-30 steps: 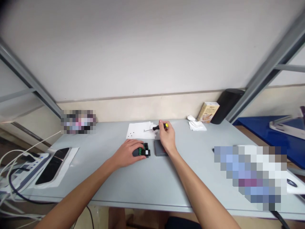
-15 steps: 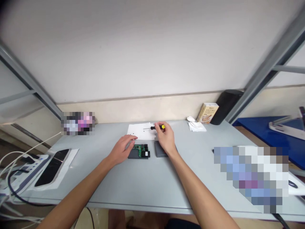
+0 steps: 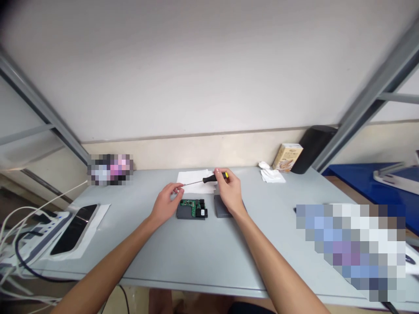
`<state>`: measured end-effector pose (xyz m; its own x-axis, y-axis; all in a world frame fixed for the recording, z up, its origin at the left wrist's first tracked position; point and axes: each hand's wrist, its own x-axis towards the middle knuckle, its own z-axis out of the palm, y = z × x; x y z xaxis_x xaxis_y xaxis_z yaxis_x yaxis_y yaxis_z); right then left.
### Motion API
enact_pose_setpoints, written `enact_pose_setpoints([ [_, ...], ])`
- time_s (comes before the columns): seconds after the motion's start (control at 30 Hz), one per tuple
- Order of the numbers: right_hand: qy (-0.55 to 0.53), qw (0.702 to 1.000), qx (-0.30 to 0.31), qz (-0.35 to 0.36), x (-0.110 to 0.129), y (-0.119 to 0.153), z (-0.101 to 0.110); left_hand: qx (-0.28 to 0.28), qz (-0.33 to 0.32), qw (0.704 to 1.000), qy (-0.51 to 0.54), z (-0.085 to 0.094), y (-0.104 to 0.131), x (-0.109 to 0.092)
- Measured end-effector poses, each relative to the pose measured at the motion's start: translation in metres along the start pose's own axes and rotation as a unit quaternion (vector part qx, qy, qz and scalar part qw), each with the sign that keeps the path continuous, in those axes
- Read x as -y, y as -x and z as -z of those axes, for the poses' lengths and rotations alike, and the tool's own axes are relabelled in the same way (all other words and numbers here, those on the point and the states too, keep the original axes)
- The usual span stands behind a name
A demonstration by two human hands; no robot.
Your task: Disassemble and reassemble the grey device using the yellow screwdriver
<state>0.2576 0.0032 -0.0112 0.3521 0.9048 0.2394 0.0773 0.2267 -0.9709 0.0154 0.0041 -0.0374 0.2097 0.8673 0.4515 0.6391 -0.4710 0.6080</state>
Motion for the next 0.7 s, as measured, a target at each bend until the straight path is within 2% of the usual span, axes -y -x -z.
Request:
enact_pose_setpoints([
  [0.13, -0.023, 1.000, 0.015, -0.013, 0.0003, 0.0023, -0.0029, 0.006, 0.013, 1.000, 0.015, -0.0009, -0.0003, 0.0001],
  [0.37, -0.022, 0.999, 0.027, -0.018, -0.0002, 0.0042, -0.0047, -0.002, -0.021, 0.999, 0.030, 0.0022, -0.0013, -0.0060],
  [0.7, -0.041, 0.997, 0.051, -0.032, 0.0006, 0.0060, -0.0046, -0.001, -0.001, 0.999, 0.037, 0.0035, -0.0012, -0.0030],
])
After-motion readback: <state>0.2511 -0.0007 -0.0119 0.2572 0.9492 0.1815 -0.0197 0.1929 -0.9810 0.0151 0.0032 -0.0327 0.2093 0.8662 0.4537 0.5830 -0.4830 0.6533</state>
